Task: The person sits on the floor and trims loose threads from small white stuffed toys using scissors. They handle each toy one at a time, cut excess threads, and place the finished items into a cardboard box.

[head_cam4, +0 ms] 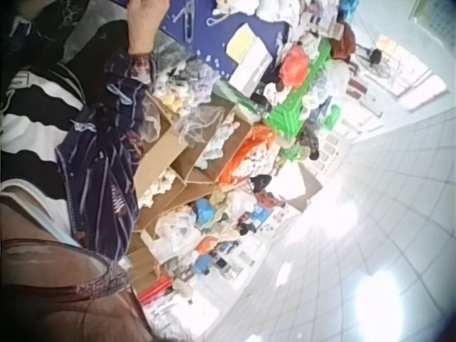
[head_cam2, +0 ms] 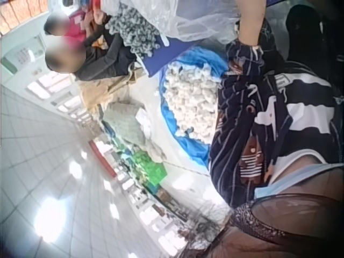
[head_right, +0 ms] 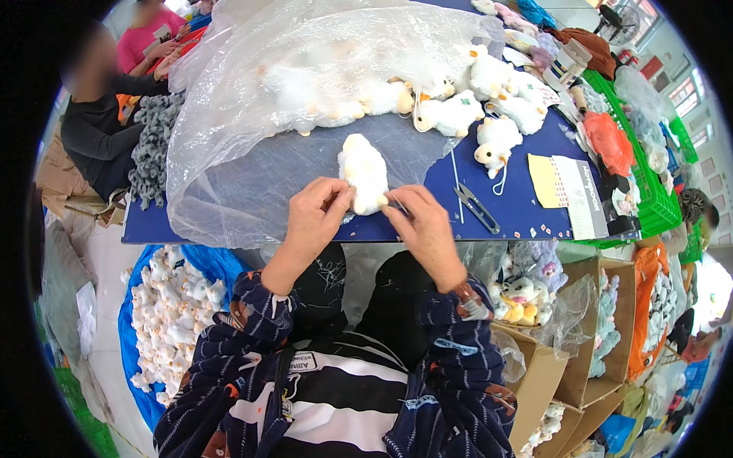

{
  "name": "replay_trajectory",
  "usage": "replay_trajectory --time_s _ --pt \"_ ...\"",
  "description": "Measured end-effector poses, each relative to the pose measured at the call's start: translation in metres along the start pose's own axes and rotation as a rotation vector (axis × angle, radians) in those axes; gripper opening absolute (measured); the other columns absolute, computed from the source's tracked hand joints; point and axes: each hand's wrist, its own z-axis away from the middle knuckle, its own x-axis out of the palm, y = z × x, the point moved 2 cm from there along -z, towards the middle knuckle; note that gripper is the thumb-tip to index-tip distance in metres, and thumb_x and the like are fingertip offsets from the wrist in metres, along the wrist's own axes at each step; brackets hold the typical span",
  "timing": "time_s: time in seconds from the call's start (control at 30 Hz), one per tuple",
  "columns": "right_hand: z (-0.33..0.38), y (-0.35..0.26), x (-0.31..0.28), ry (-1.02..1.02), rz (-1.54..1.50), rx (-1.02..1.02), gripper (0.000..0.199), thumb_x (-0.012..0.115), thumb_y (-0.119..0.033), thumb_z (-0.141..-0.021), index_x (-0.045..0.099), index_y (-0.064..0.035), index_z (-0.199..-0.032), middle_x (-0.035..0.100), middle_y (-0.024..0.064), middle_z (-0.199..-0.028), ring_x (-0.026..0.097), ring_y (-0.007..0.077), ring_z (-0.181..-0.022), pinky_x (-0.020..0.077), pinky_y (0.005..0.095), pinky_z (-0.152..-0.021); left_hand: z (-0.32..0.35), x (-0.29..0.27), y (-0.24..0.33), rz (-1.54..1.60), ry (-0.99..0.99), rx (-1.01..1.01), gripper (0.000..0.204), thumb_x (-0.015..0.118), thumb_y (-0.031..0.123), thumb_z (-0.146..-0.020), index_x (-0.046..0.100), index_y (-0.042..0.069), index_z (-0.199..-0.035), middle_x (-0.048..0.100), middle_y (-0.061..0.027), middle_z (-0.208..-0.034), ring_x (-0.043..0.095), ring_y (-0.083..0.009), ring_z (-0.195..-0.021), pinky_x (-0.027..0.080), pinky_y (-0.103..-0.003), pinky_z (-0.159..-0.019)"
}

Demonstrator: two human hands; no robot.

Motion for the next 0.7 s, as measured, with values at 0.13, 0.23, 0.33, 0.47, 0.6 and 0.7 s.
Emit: replay_trajectory --time_s 0.13,0.23,0.33,0.47,0.6,0.7 --pt "0.009 0.018 -0.066 0.031 0.352 0.112 0.034 0.071 -0.015 -0.08 0.062 0.0006 -0.109 0.061 0.0175 -0.109 0.061 0.0356 -0.092 0.0505 0.0367 -0.077 -0.004 -0.006 0.006 0.031 -0.02 0.012 0.008 0.064 0.007 -0.086 0.065 -0.001 -0.089 0.061 -0.0073 -0.078 0.056 -0.0117 -0.064 0.044 -0.025 -0.056" --pt "0.029 0.054 -0.099 0.008 0.583 0.159 0.035 0.069 -0.017 -0.08 0.061 0.0023 -0.108 0.061 0.0198 -0.099 0.06 0.0372 -0.089 0.0478 0.0419 -0.076 -0.005 -0.007 0.007 0.069 -0.025 0.015 0.008 0.065 0.006 -0.086 0.066 -0.001 -0.09 0.062 -0.0074 -0.08 0.058 -0.0134 -0.065 0.046 -0.026 -0.058" --pt "0.029 0.056 -0.103 -0.041 0.513 0.197 0.03 0.069 -0.015 -0.079 0.062 0.0021 -0.102 0.059 0.0182 -0.09 0.059 0.0359 -0.082 0.0469 0.0421 -0.071 -0.005 -0.007 0.011 0.045 -0.003 0.048 0.008 0.065 0.006 -0.086 0.067 -0.001 -0.089 0.063 -0.0079 -0.082 0.06 -0.014 -0.068 0.048 -0.026 -0.061" --pt "0.025 0.05 -0.103 -0.106 0.483 0.189 0.024 0.07 -0.013 -0.078 0.063 0.0015 -0.096 0.059 0.0162 -0.086 0.059 0.0337 -0.077 0.047 0.0403 -0.068 -0.005 -0.009 0.009 -0.002 0.048 0.133 0.008 0.066 0.006 -0.085 0.067 -0.002 -0.089 0.064 -0.0087 -0.085 0.063 -0.0144 -0.074 0.051 -0.026 -0.066" --pt "0.024 0.044 -0.105 -0.165 0.438 0.187 0.023 0.07 -0.012 -0.078 0.061 0.0013 -0.095 0.059 0.0158 -0.086 0.059 0.0335 -0.074 0.0472 0.0395 -0.067 -0.008 -0.01 0.008 0.127 0.012 0.061 0.009 0.066 0.005 -0.085 0.066 -0.003 -0.089 0.064 -0.009 -0.088 0.063 -0.0143 -0.077 0.052 -0.026 -0.069" --pt "0.023 0.046 -0.109 -0.205 0.444 0.159 0.024 0.069 -0.012 -0.078 0.06 0.0014 -0.096 0.059 0.0158 -0.087 0.059 0.0339 -0.073 0.0474 0.0392 -0.066 -0.009 -0.008 0.003 0.177 0.014 0.032 0.01 0.066 0.005 -0.085 0.065 -0.003 -0.089 0.063 -0.008 -0.091 0.062 -0.0132 -0.079 0.052 -0.026 -0.07"
